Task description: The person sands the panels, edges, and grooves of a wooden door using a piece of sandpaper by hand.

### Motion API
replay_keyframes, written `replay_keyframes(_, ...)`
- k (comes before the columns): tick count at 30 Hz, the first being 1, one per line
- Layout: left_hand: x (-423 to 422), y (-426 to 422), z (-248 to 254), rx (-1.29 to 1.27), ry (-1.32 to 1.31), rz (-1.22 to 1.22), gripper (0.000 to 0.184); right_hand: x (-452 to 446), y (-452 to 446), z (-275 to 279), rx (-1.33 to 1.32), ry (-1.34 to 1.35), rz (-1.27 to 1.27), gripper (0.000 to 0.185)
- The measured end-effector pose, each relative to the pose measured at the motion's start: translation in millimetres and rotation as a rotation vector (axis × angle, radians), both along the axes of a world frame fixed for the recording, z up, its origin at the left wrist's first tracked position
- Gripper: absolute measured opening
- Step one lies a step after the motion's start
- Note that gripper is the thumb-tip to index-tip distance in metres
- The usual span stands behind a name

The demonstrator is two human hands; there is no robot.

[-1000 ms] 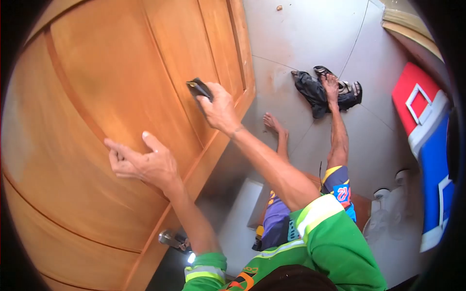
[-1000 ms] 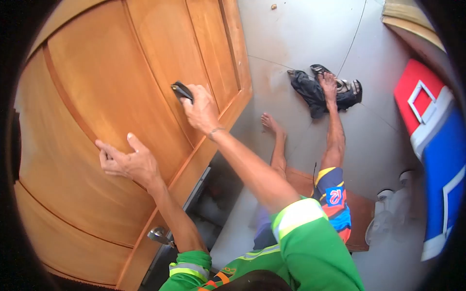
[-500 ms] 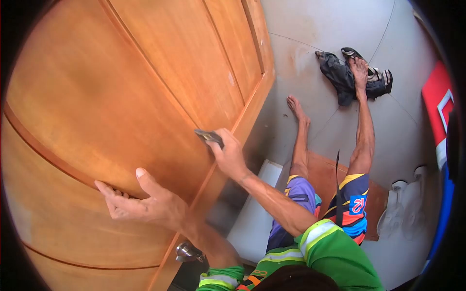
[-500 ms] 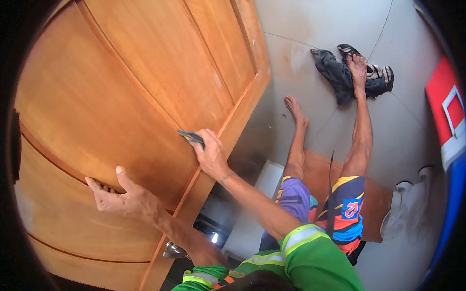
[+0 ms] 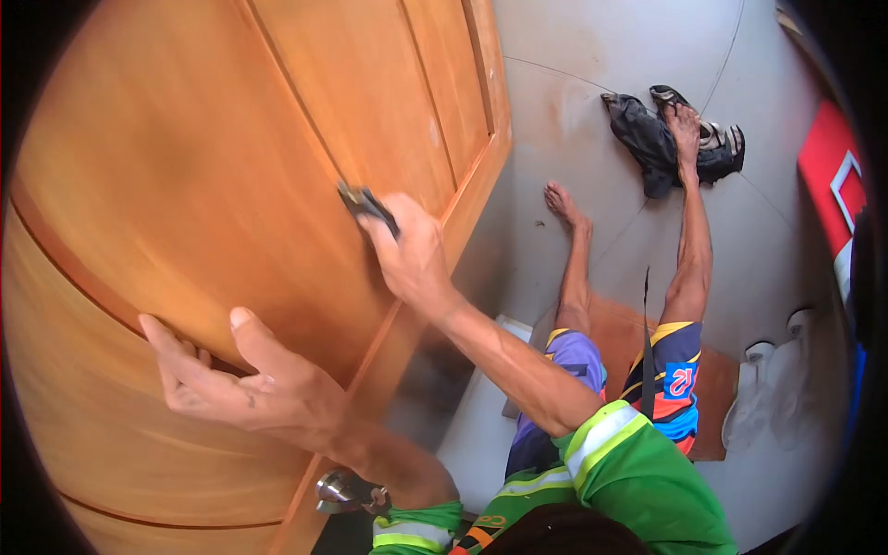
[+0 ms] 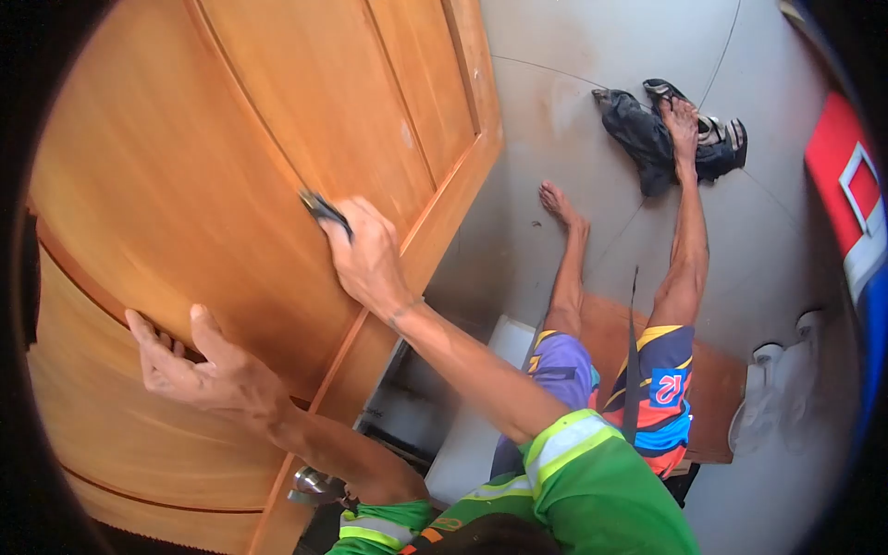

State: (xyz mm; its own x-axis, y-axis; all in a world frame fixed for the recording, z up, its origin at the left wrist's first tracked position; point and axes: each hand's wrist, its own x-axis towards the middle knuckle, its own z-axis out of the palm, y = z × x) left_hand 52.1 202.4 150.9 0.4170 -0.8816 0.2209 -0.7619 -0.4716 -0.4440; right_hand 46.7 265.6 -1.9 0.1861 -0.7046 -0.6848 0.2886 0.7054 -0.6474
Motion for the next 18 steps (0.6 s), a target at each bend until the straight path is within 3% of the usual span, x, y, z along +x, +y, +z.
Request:
replay_keyframes(2,-1.9,-3.3,0.3,-0.017,0.012,-0.025,0.06,5.0,-25.3,4.0,-0.067,0.025,-0.108,0.008)
replay_keyframes(3,0.2,-0.2,3.5,-0.021,0.017,-0.039,0.058,12.5,-17.5,6.2,0.027,-0.023,-0.167,0.01)
replay_keyframes(6,1.1,6.1,2.8,-0.049,0.06,-0.06,0.054,-2.6,73.6,9.9,0.082,-0.069,-0.099,0.013)
replay_keyframes(8,-1.6,13.0,2.7,-0.056,0.085,-0.028,0.053,-0.8,84.3,5.9,0.12,-0.073,-0.098,0.014)
replay_keyframes(10,-2.8,5.7,1.5,-0.09,0.145,-0.04,0.052,13.3,22.8,2.8,0.073,-0.057,-0.09,0.014)
replay_keyframes(12,0.5,11.3,-2.6,-0.156,0.232,-0.055,0.051,20.1,-54.3,-0.6,-0.259,-0.016,-0.129,0.023)
replay_keyframes(15,5.4,20.8,-6.2,-0.153,0.257,-0.09,0.053,41.7,-77.3,-1.8,-0.464,0.116,-0.369,0.027)
replay_keyframes(18,1.2,20.4,-3.5,-0.116,0.226,-0.002,0.056,18.2,24.8,20.5,-0.64,0.128,-0.037,0.051)
